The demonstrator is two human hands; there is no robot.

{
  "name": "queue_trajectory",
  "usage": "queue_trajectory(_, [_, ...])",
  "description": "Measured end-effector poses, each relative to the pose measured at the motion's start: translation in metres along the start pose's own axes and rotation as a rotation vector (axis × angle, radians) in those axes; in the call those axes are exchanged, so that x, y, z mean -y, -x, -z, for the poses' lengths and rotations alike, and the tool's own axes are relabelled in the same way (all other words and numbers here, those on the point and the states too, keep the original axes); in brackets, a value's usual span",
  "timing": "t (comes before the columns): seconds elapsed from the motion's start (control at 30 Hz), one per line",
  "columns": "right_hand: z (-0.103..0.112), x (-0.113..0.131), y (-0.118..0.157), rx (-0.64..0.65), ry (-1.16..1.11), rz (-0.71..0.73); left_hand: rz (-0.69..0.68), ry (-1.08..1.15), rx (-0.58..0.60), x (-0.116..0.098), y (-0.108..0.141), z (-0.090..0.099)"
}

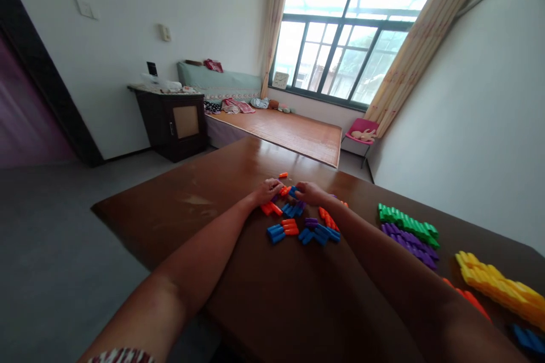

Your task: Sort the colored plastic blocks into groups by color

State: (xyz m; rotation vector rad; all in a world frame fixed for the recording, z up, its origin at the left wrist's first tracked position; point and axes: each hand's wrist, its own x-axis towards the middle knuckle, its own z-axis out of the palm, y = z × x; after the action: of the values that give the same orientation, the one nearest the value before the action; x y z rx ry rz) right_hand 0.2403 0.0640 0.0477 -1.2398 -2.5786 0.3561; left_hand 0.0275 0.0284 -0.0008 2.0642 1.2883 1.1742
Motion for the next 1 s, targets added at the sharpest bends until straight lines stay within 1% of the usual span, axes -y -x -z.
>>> queue_trajectory(0.1, [0.004, -0.003, 0.0, 0.016, -0.139, 0.019, -0.03, 0.083, -0.045, -0.006, -0.001, -0.005])
queue_trajectory(0.2, [0.001, 0.0, 0.0, 0.083, -0.343, 0.05, -0.05, 0.252, -0.074, -0.012, -0.003, -0.01])
queue_trajectory(0.23, [-0.002, 0.002, 0.0, 0.07, -0.401, 0.037, -0.04, 0.318, -0.079, -0.013, -0.004, -0.011])
queue_trajectory(0.27, [-0.004, 0.004, -0.001, 0.027, -0.447, 0.009, -0.017, 0.384, -0.085, -0.014, -0.004, -0.012])
queue_trajectory(0.3, [-0.007, 0.006, -0.002, -0.045, -0.478, -0.03, 0.016, 0.448, -0.09, -0.014, -0.005, -0.012])
queue_trajectory(0.4, [-0.012, 0.013, -0.004, -0.292, -0.547, -0.164, 0.12, 0.633, -0.097, -0.016, -0.004, -0.014])
queue_trajectory(0.47, [-0.014, 0.018, -0.001, -0.393, -0.61, -0.207, 0.168, 0.753, -0.086, -0.019, -0.004, -0.015])
queue_trajectory(0.53, [-0.015, 0.025, 0.005, -0.439, -0.671, -0.203, 0.203, 0.852, -0.045, -0.024, -0.003, -0.017])
queue_trajectory(0.67, [-0.017, 0.042, 0.024, -0.447, -0.72, -0.148, 0.239, 0.979, 0.121, -0.034, 0.0, -0.016])
queue_trajectory(0.7, [-0.017, 0.046, 0.03, -0.461, -0.703, -0.141, 0.253, 1.002, 0.162, -0.036, 0.001, -0.014])
queue_trajectory(0.77, [-0.015, 0.053, 0.046, -0.535, -0.631, -0.156, 0.294, 1.017, 0.221, -0.041, 0.004, -0.008])
queue_trajectory(0.8, [-0.012, 0.054, 0.056, -0.581, -0.592, -0.18, 0.307, 0.996, 0.237, -0.042, 0.004, -0.003])
queue_trajectory(0.83, [-0.008, 0.053, 0.069, -0.628, -0.555, -0.214, 0.297, 0.972, 0.225, -0.043, 0.005, 0.002])
queue_trajectory(0.9, [0.003, 0.045, 0.103, -0.715, -0.488, -0.296, 0.283, 0.951, 0.106, -0.042, 0.004, 0.012])
queue_trajectory(0.93, [0.011, 0.037, 0.124, -0.759, -0.454, -0.341, 0.29, 0.952, 0.043, -0.041, 0.003, 0.017])
queue_trajectory(1.0, [0.027, 0.014, 0.175, -0.867, -0.362, -0.444, 0.336, 0.951, -0.088, -0.038, 0.001, 0.025])
